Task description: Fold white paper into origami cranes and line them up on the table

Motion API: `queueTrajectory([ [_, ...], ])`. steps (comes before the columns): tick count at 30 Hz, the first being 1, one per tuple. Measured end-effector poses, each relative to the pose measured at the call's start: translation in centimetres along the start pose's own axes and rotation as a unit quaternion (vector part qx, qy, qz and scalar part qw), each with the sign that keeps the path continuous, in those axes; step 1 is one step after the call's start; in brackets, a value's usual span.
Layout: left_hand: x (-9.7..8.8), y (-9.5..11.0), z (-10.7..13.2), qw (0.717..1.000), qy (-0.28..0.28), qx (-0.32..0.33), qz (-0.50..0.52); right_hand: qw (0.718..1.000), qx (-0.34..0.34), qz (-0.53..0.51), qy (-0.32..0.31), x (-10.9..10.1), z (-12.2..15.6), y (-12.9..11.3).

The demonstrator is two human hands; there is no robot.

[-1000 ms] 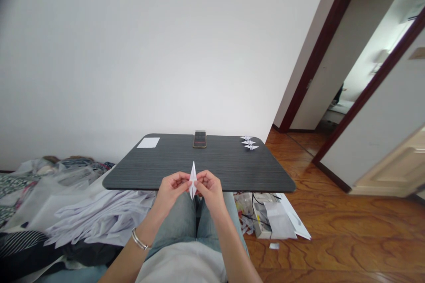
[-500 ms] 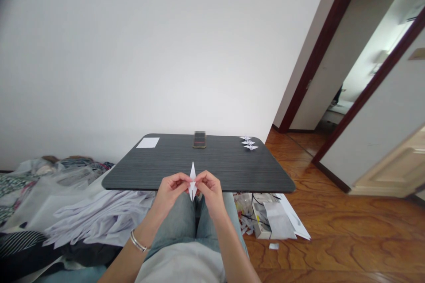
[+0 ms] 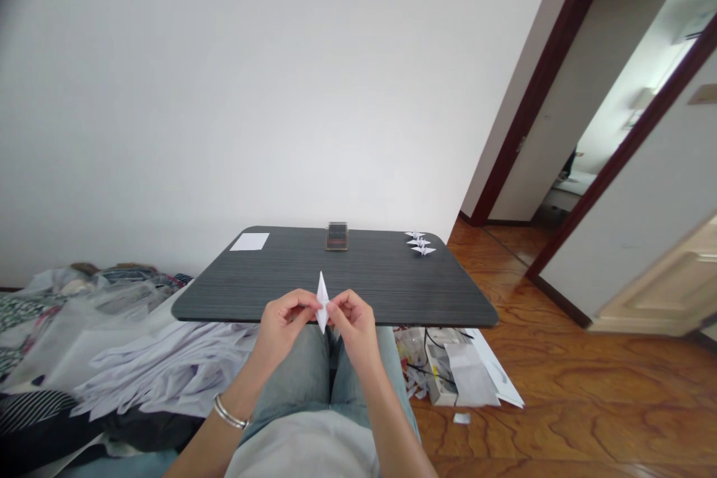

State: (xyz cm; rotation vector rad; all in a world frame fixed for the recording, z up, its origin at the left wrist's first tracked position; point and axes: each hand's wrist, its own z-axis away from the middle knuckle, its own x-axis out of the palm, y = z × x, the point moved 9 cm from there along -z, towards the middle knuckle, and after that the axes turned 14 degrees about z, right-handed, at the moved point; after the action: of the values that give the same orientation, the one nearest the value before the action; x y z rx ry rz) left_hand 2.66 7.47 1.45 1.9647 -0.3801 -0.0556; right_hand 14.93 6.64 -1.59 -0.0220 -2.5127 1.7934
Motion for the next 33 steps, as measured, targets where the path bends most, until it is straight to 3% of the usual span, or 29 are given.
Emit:
queueTrajectory([
  [4,0.3,0.5,0.0,0.999,-0.015,0.027,-0.031,0.999,0.004,0.044,-0.002,-0.1,0.0,-0.1],
  [10,0.2,-0.3,0.0,1.000,0.001,-0.019,-0.022,0.997,0.004,0.071,-0.008,-0.3,0.0,-0.3],
  [14,0.5,-0.3,0.2,0.998,0.000,-0.028,0.054,0.996,-0.008,0.083,-0.010,-0.3,0.1,-0.5],
  [17,0.2,-0.5,0.3,0.991,0.033,-0.044,0.124,0.994,-0.031,0.099,-0.018,-0.1,0.3,-1.1],
  [22,0.2,-1.2,0.4,0.982,0.058,-0.089,0.157,0.989,-0.062,0.129,-0.020,0.0,0.7,-1.8],
  [33,0.0,-0.2,0.6,0.990,0.045,-0.053,0.120,0.990,-0.073,0.117,0.003,-0.2,1.0,-2.7],
])
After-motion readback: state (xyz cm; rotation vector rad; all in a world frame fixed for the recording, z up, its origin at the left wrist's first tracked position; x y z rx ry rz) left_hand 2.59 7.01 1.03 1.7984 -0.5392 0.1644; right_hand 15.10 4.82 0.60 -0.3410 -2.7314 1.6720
